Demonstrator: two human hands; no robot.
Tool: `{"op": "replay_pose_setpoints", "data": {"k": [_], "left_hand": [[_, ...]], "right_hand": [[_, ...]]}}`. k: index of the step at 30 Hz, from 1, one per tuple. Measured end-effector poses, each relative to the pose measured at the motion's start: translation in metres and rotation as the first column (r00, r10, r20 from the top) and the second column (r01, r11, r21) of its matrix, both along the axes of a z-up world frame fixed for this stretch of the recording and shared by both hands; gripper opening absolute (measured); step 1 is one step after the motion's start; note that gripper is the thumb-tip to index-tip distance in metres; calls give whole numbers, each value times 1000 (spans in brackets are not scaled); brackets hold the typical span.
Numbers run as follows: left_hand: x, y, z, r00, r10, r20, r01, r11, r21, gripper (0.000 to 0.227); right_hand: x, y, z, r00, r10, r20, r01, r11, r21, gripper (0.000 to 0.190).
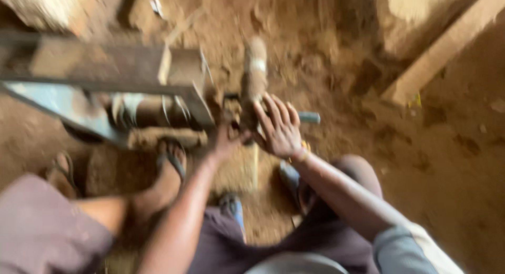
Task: The person winds coir fiber onto a rotating wooden shaft of a manual machine by hand, using a small stick to guide the layers.
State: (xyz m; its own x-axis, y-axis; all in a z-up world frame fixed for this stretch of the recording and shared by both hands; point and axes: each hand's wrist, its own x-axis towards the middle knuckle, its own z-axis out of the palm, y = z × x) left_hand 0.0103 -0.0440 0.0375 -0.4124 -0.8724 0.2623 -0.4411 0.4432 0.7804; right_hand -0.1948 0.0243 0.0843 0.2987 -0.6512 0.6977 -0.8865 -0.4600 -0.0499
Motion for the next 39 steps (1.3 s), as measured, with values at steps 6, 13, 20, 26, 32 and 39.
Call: {"op": "replay_pose_setpoints", "data": {"k": [6, 13, 20, 26, 32, 39], "left_hand": [[-20, 53, -48, 989, 48, -139, -26, 987, 161, 76], [-21, 26, 15, 999, -45, -21, 47, 994, 102, 83], [-24, 21, 2, 986, -19, -167, 42, 990, 134, 104], [-25, 35, 9, 962, -26, -270, 65, 988, 139, 117], [-31, 44, 2, 970, 107, -217, -83, 990, 118, 95], [-27, 43, 6, 967, 60, -247, -46, 997, 62, 91]], "right_hand": [[-14, -40, 30, 994, 2, 106, -9, 998, 60, 50], [-11, -69, 19, 958, -44, 283, 26, 997, 66, 50], [-31, -81, -5, 940, 90, 328, -133, 985, 112, 70], [-40, -69, -56, 914, 252, 318, -398, 711, 580, 86], [-35, -68, -79, 915, 400, 48, -257, 489, 833, 75], [-29, -72, -88, 818, 525, 234, -564, 654, 504, 83]]}}
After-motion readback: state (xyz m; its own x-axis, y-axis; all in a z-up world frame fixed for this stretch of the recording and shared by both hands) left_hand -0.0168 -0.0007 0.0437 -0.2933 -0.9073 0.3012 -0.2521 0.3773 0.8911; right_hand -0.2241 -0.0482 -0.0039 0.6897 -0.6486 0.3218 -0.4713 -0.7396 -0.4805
